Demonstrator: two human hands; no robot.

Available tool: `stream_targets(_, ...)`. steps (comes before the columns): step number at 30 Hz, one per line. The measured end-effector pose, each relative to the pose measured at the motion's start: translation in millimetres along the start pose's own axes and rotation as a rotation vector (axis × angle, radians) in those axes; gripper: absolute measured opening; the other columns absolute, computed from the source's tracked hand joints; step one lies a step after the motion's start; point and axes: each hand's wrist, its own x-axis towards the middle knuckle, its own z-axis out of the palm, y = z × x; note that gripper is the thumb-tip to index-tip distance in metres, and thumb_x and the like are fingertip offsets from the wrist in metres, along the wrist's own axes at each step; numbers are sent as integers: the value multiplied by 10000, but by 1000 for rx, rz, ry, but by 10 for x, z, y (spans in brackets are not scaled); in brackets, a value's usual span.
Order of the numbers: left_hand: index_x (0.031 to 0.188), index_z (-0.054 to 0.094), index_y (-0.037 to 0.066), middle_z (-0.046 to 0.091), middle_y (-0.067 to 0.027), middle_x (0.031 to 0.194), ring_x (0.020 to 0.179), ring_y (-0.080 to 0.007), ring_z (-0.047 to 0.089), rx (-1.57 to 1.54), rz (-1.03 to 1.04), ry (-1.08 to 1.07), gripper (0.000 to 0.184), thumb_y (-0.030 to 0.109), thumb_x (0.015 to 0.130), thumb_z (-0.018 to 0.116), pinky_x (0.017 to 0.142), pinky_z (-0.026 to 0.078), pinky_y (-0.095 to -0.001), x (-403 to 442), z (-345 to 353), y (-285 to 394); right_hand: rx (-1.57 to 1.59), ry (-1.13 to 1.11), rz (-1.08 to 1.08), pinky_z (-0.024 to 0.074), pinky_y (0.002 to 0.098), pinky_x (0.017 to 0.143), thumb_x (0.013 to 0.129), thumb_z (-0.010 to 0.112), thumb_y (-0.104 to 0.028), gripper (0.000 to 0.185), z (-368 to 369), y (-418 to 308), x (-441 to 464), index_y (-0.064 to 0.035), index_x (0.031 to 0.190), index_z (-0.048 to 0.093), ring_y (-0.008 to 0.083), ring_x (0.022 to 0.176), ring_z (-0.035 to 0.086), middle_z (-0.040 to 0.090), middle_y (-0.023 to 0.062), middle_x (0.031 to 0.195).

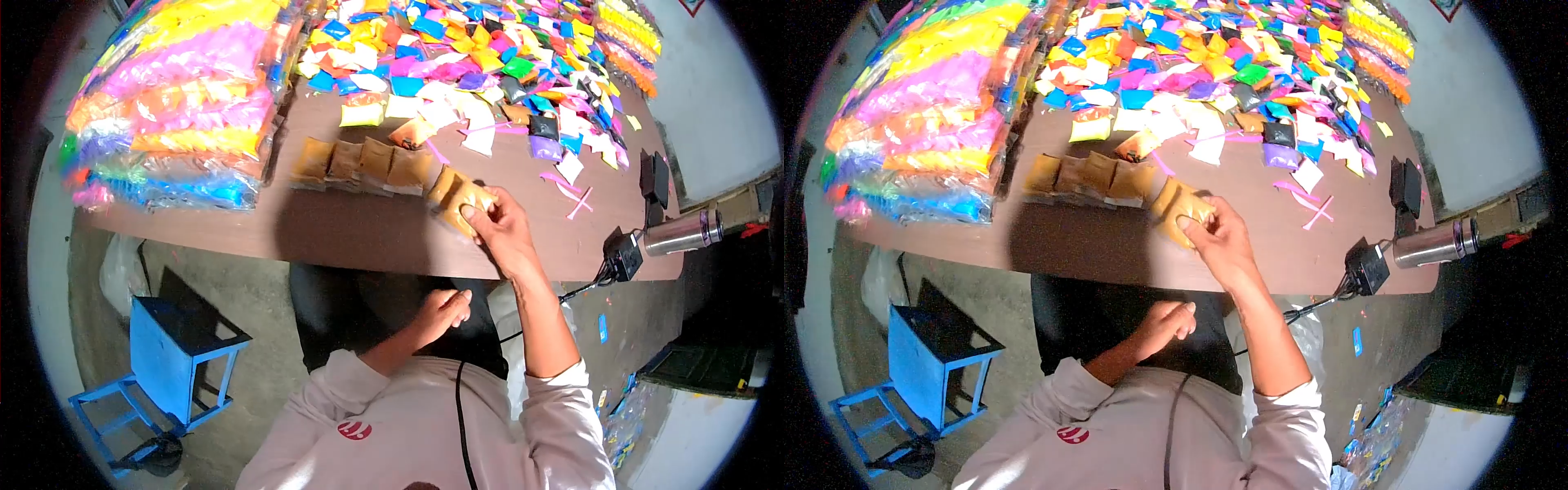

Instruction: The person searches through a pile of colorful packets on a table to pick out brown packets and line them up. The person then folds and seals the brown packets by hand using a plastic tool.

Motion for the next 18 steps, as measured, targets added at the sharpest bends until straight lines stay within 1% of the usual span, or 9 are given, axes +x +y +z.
stream_targets(2, 642, 508, 38, 503, -28, 601, 555, -106, 451, -35, -37, 137, 406, 293, 948, 429, 548, 382, -246, 32, -89, -158, -44, 0, 26, 408, 214, 568, 823, 677, -123, 284, 97, -60, 151, -8, 1044, 542, 64, 659, 491, 551, 2, 770)
stream_targets(4, 635, 482, 56, 496, -26, 607, 547, -102, 440, -24, -44, 151, 391, 290, 945, 432, 537, 377, -245, 55, -215, -302, -54, 13, -16, 415, 218, 577, 801, 699, -115, 335, 131, 107, 346, 4, 1069, 538, 71, 660, 489, 554, 13, 773)
stream_targets(6, 653, 470, 64, 497, -26, 628, 547, -99, 434, -50, -112, 236, 375, 295, 946, 428, 535, 373, -242, 77, -317, -449, -135, 94, -186, 435, 234, 600, 781, 719, -111, 413, 133, 250, 477, 21, 1124, 529, 82, 664, 496, 562, 14, 762)
stream_targets(10, 648, 497, 77, 520, -9, 607, 521, -83, 437, -30, -34, 273, 389, 340, 932, 463, 514, 378, -253, 106, -471, -636, -257, 119, -171, 455, 247, 641, 758, 738, -116, 472, 118, 65, 374, 24, 1159, 531, 97, 709, 516, 583, 47, 847)
stream_targets(12, 650, 495, 77, 516, -6, 605, 513, -84, 432, -50, -52, 294, 380, 330, 932, 469, 508, 375, -249, 122, -488, -655, -465, 222, -184, 474, 294, 749, 738, 748, -134, 495, 142, -106, 233, -7, 1173, 548, 176, 864, 570, 581, 133, 1049)
stream_targets(13, 653, 494, 77, 513, -5, 603, 511, -84, 430, -59, -46, 284, 376, 326, 933, 471, 507, 375, -249, 125, -499, -657, -466, 221, -185, 474, 294, 749, 738, 748, -134, 495, 119, -58, 234, -7, 1173, 548, 176, 864, 570, 581, 133, 1049)
stream_targets(15, 656, 494, 76, 510, -4, 601, 508, -83, 429, -69, -40, 273, 371, 322, 934, 474, 505, 375, -248, 123, -508, -624, -729, 248, -584, 450, 349, 872, 709, 758, -155, 529, 77, 16, 240, -50, 1187, 557, 287, 1043, 544, 495, 194, 1242)
stream_targets(16, 671, 483, 74, 499, -8, 617, 530, -88, 429, -52, -72, 267, 363, 312, 944, 445, 519, 372, -243, 115, -499, -580, -731, 249, -585, 450, 349, 872, 709, 758, -155, 529, 86, -5, 214, -50, 1187, 557, 287, 1043, 544, 495, 194, 1242)
stream_targets(18, 687, 472, 73, 489, -12, 633, 551, -92, 429, -34, -101, 258, 356, 301, 954, 417, 533, 369, -238, 123, -507, -552, -881, 113, -584, 398, 397, 960, 692, 759, -165, 556, 119, -90, 157, -95, 1205, 557, 363, 1140, 480, 454, 196, 1306)
